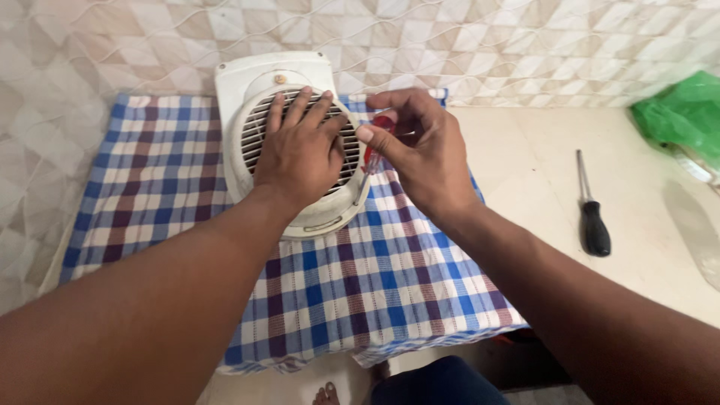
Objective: The person uses a screwdriver to remove screws from the front grille of a white electric fan. They then separate the front cover from the main body, remove the fan blade, and begin unscrewing the motor assembly from the housing.
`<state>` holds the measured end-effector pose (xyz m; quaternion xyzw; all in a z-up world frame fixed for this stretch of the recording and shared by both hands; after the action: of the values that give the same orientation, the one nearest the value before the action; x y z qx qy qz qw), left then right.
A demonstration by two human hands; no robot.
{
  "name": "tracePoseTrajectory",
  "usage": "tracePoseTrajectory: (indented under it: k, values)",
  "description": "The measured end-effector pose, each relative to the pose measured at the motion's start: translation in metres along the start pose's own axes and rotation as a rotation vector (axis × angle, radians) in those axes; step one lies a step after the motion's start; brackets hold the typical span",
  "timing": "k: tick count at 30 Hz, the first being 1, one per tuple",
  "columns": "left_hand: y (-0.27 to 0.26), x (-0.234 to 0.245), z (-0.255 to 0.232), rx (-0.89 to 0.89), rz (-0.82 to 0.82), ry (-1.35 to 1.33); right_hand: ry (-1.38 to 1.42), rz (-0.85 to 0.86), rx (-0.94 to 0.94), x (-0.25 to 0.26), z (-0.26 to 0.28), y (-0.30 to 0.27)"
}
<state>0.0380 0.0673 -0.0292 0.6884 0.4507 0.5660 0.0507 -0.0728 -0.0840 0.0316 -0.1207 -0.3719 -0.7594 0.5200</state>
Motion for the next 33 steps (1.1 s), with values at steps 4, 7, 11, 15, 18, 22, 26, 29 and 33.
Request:
tracePoseTrajectory:
  k: [4,7,11,15,18,22,26,29,33]
  values:
    - [0.000,0.003,-0.002,-0.008,-0.009,0.001,0.125,0.041,0.032,0.000,-0.003,-0.001]
    - [-0.003,0.003,-0.001,0.001,-0.007,-0.019,0.277,0.105,0.115,-0.001,-0.005,-0.001]
    - [-0.002,0.003,0.000,-0.020,-0.011,-0.033,0.232,0.122,0.125,0.006,-0.007,-0.007]
    - [-0.004,0.005,0.001,-0.033,-0.024,-0.031,0.206,0.111,0.056,0.008,0.002,-0.026]
    - [-0.003,0.004,-0.001,-0.028,-0.036,-0.032,0.078,0.056,0.201,0.007,0.014,-0.037]
    - [-0.002,0.004,-0.002,-0.027,-0.033,-0.019,-0.104,0.078,0.298,0.004,0.023,-0.036]
    - [-0.003,0.004,0.000,-0.012,-0.034,-0.015,-0.157,0.061,0.313,0.004,0.025,-0.033]
    - [-0.003,0.001,-0.001,-0.017,-0.035,-0.001,-0.099,0.062,0.221,0.010,0.020,-0.033]
    - [-0.006,0.001,0.001,-0.048,-0.055,-0.001,-0.211,-0.013,0.317,0.013,0.020,-0.025]
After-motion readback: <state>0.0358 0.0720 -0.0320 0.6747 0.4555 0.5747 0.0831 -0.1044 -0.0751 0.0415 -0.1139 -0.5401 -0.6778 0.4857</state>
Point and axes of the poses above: each hand's wrist, its own y-axis towards the middle knuckle, its own x-axis out of the back of the hand, z = x × y, the point moved 2 cm from there along y, towards the middle knuckle, and after that the axes turned 15 degrees about -y, right-handed, at the moved point
